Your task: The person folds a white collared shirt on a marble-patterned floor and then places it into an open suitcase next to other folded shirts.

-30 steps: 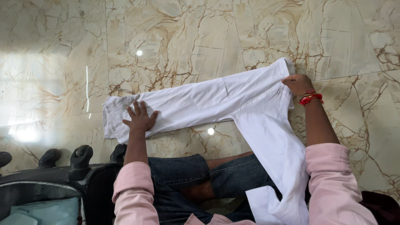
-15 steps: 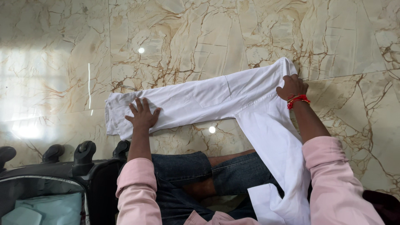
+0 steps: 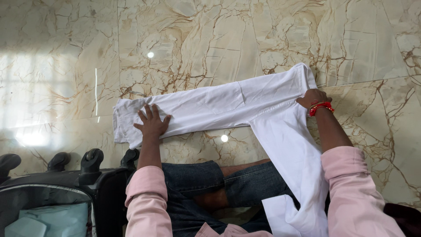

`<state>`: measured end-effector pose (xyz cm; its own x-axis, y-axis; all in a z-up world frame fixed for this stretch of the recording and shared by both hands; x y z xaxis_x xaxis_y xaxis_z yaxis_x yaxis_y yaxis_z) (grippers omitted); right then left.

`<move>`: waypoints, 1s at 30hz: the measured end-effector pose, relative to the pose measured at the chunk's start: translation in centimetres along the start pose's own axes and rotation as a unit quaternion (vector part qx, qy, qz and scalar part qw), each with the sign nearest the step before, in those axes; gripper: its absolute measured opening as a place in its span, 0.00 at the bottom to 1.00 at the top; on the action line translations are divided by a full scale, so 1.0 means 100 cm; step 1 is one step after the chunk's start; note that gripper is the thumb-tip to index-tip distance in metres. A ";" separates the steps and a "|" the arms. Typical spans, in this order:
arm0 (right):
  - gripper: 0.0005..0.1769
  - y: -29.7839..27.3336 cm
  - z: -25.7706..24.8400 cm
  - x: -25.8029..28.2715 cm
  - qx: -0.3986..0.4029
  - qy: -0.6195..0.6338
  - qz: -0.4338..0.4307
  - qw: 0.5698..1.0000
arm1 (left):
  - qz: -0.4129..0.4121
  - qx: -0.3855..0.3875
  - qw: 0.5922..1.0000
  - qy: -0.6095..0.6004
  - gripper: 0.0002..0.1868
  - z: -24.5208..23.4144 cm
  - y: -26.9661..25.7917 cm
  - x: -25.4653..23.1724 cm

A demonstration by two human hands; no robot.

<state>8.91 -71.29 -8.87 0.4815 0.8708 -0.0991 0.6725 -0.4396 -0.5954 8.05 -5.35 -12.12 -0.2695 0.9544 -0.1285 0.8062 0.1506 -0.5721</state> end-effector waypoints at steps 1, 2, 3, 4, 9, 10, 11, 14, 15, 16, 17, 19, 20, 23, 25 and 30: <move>0.31 -0.005 -0.002 0.003 -0.005 -0.009 0.001 1.000 | 0.002 -0.001 1.000 -0.002 0.51 0.001 -0.001 0.001; 0.31 -0.009 -0.003 0.005 -0.009 -0.018 0.001 1.000 | 0.000 -0.002 1.000 -0.003 0.51 0.002 -0.001 0.000; 0.31 -0.012 -0.002 0.010 -0.009 -0.018 -0.001 1.000 | -0.001 0.002 1.000 -0.002 0.51 0.001 -0.001 0.001; 0.29 -0.015 -0.001 0.014 -0.013 -0.034 0.003 0.999 | -0.003 0.005 1.000 -0.001 0.51 0.001 0.000 0.001; 0.31 -0.030 -0.004 0.028 -0.070 -0.073 -0.005 0.995 | 0.003 -0.018 0.999 0.040 0.51 0.005 0.003 -0.003; 0.32 -0.033 -0.007 0.032 -0.093 -0.057 -0.041 0.993 | 0.010 -0.035 0.997 0.065 0.51 0.005 0.003 -0.006; 0.34 -0.034 -0.012 0.040 -0.119 -0.040 -0.078 0.989 | 0.010 -0.036 0.997 0.064 0.51 0.003 0.004 -0.013; 0.38 -0.039 -0.007 0.085 -0.175 -0.045 -0.196 0.964 | 0.116 -0.074 0.980 0.143 0.50 0.001 -0.001 -0.054; 0.41 -0.041 0.000 0.108 -0.202 -0.044 -0.248 0.946 | 0.142 -0.066 0.975 0.160 0.51 0.001 -0.004 -0.071; 0.43 -0.043 0.010 0.129 -0.194 -0.058 -0.302 0.932 | 0.169 -0.059 0.972 0.155 0.51 0.002 -0.007 -0.089; 0.46 -0.047 0.022 0.150 -0.184 -0.070 -0.354 0.914 | 0.196 -0.052 0.968 0.151 0.51 0.005 -0.011 -0.105; 0.51 -0.055 0.043 0.195 -0.154 -0.071 -0.435 0.884 | 0.225 -0.047 0.966 0.120 0.51 0.013 -0.019 -0.136; 0.52 -0.060 0.051 0.213 -0.146 -0.053 -0.442 0.883 | 0.226 -0.050 0.965 0.120 0.51 0.018 -0.021 -0.150; 0.51 -0.074 0.074 0.253 -0.136 -0.033 -0.427 0.893 | 0.254 -0.083 0.960 0.078 0.52 0.039 -0.028 -0.166; 0.49 -0.083 0.088 0.269 -0.138 -0.032 -0.401 0.905 | 0.252 -0.116 0.960 0.044 0.51 0.048 -0.025 -0.168; 0.45 -0.096 0.107 0.269 -0.285 0.005 -0.418 0.863 | 0.274 -0.187 0.943 0.025 0.51 0.055 -0.017 -0.161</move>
<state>9.39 -41.24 -14.34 -0.3020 0.9356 0.1829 0.9530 0.3012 0.0330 8.14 -22.41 -13.48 0.2582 0.9250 -0.2788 0.9494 -0.2964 -0.1040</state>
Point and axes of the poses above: each hand's wrist, its own y-axis towards the middle knuckle, its own z-axis out of the palm, x = y × z, the point moved 1 cm from there along y, towards the middle knuckle, and after that the axes turned 10 degrees about x, right-handed, at the moved point
